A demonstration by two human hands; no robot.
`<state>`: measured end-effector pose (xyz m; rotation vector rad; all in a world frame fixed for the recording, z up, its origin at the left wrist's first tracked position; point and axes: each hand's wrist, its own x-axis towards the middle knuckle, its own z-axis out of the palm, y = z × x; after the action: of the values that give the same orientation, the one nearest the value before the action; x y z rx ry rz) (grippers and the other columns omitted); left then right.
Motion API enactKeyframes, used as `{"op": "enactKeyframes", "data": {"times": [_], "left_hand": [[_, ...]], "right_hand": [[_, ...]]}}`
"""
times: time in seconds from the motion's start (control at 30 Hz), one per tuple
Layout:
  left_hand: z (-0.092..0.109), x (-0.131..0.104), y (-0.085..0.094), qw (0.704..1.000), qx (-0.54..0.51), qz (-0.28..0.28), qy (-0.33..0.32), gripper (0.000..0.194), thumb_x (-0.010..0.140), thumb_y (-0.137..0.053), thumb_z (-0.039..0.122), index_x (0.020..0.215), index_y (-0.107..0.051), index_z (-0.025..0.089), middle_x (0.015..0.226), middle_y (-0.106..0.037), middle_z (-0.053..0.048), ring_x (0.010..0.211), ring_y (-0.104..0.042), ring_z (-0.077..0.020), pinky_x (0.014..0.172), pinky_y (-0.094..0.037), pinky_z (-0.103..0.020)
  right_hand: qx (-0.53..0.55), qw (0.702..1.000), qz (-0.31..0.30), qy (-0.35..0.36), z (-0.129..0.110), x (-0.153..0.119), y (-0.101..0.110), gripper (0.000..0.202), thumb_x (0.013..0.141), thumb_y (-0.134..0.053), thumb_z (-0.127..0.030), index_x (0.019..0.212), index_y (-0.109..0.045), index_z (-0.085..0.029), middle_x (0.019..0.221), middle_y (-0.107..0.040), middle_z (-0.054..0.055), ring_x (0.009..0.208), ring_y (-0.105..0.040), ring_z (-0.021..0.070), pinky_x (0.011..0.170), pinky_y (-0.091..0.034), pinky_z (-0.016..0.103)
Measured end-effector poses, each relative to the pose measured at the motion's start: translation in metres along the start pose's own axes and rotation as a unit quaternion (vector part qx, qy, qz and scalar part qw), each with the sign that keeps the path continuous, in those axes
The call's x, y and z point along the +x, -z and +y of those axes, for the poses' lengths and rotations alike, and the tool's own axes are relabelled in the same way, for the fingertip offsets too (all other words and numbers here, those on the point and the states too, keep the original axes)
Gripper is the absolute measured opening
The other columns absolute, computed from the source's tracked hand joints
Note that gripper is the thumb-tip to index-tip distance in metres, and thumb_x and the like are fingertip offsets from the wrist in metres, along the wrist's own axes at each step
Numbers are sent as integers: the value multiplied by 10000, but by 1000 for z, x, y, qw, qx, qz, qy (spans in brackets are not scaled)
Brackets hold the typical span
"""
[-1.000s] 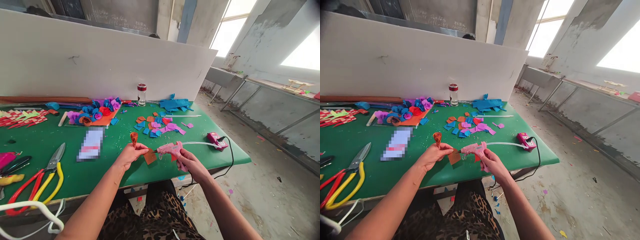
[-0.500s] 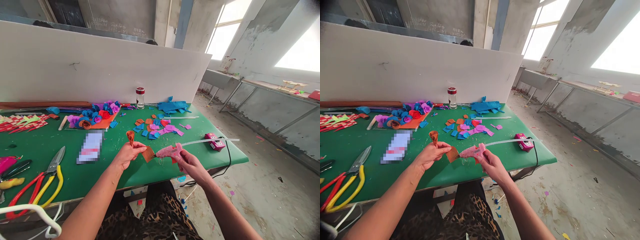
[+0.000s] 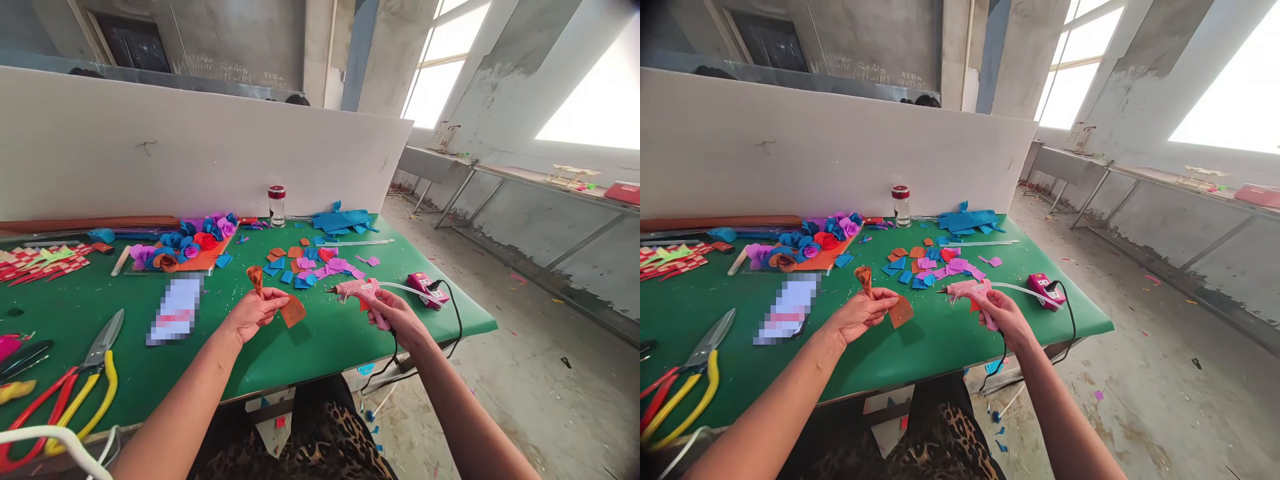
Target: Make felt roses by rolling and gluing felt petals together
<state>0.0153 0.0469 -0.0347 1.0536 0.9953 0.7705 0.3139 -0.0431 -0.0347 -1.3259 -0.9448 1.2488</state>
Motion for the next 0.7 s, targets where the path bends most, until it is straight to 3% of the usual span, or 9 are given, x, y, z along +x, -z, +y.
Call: {"op": "enactKeyframes", "data": {"times": [0.17, 0.23, 0.33, 0.4, 0.47, 0.5, 0.57, 0.63, 0.7], "left_hand": [[18, 8, -2, 999, 45, 6, -29, 408, 491, -894, 402, 707, -688, 124, 519, -449, 59, 387, -240, -4, 393, -104, -197], [27, 13, -2, 997, 60, 9, -45, 401, 502, -886, 403, 716, -694, 124, 531, -465, 52, 394, -250, -8, 395, -110, -200], [42, 21, 0, 995, 69, 11, -72, 388, 516, -879, 398, 724, -697, 125, 550, -489, 45, 403, -262, -12, 400, -117, -204], [52, 24, 3, 994, 63, 9, -94, 377, 525, -874, 393, 722, -695, 127, 577, -519, 34, 407, -278, -14, 402, -123, -209], [61, 27, 7, 992, 53, 3, -115, 363, 536, -870, 389, 719, -694, 129, 609, -548, 22, 413, -296, -18, 403, -130, -214], [65, 28, 9, 991, 49, -1, -123, 359, 538, -870, 387, 718, -695, 129, 613, -552, 20, 414, -300, -19, 403, -132, -216], [70, 30, 16, 991, 40, -7, -130, 355, 540, -872, 382, 717, -695, 130, 603, -543, 27, 413, -297, -17, 405, -131, -218], [72, 33, 23, 990, 30, -11, -135, 348, 552, -871, 380, 724, -695, 133, 585, -522, 40, 409, -281, -13, 409, -134, -216], [71, 37, 30, 989, 18, -9, -148, 344, 567, -866, 383, 741, -696, 140, 576, -510, 47, 410, -270, -14, 414, -140, -214]], "right_hand": [[-111, 992, 63, 6, 22, 42, 11, 516, 621, -722, -671, 715, -545, -195, 545, -531, -31, 451, -472, 110, 415, -310, 219], [-175, 979, 91, 45, 30, 56, 14, 494, 667, -676, -677, 700, -547, -202, 521, -502, -42, 431, -451, 112, 430, -306, 229], [-309, 936, 127, 110, 33, 69, 16, 438, 755, -606, -632, 646, -539, -213, 515, -465, -45, 460, -458, 129, 481, -312, 244], [-385, 898, 171, 130, 30, 73, 14, 396, 768, -610, -579, 622, -534, -218, 585, -521, -14, 561, -514, 162, 533, -334, 258], [-408, 872, 227, 147, 24, 74, 5, 343, 746, -640, -548, 665, -564, -224, 722, -594, 26, 692, -556, 198, 589, -362, 276], [-392, 873, 243, 158, 20, 74, -2, 331, 739, -647, -551, 707, -586, -227, 781, -613, 39, 739, -564, 211, 613, -377, 286], [-306, 912, 204, 182, 11, 75, -22, 366, 755, -619, -594, 783, -620, -229, 810, -629, 50, 775, -574, 226, 652, -408, 307], [-166, 967, 80, 175, 0, 77, -51, 425, 782, -579, -632, 850, -651, -218, 784, -649, 54, 773, -592, 228, 683, -436, 322], [-39, 987, -30, 155, -11, 82, -84, 429, 782, -612, -610, 961, -684, -226, 954, -683, 69, 915, -608, 232, 773, -454, 326]]}}
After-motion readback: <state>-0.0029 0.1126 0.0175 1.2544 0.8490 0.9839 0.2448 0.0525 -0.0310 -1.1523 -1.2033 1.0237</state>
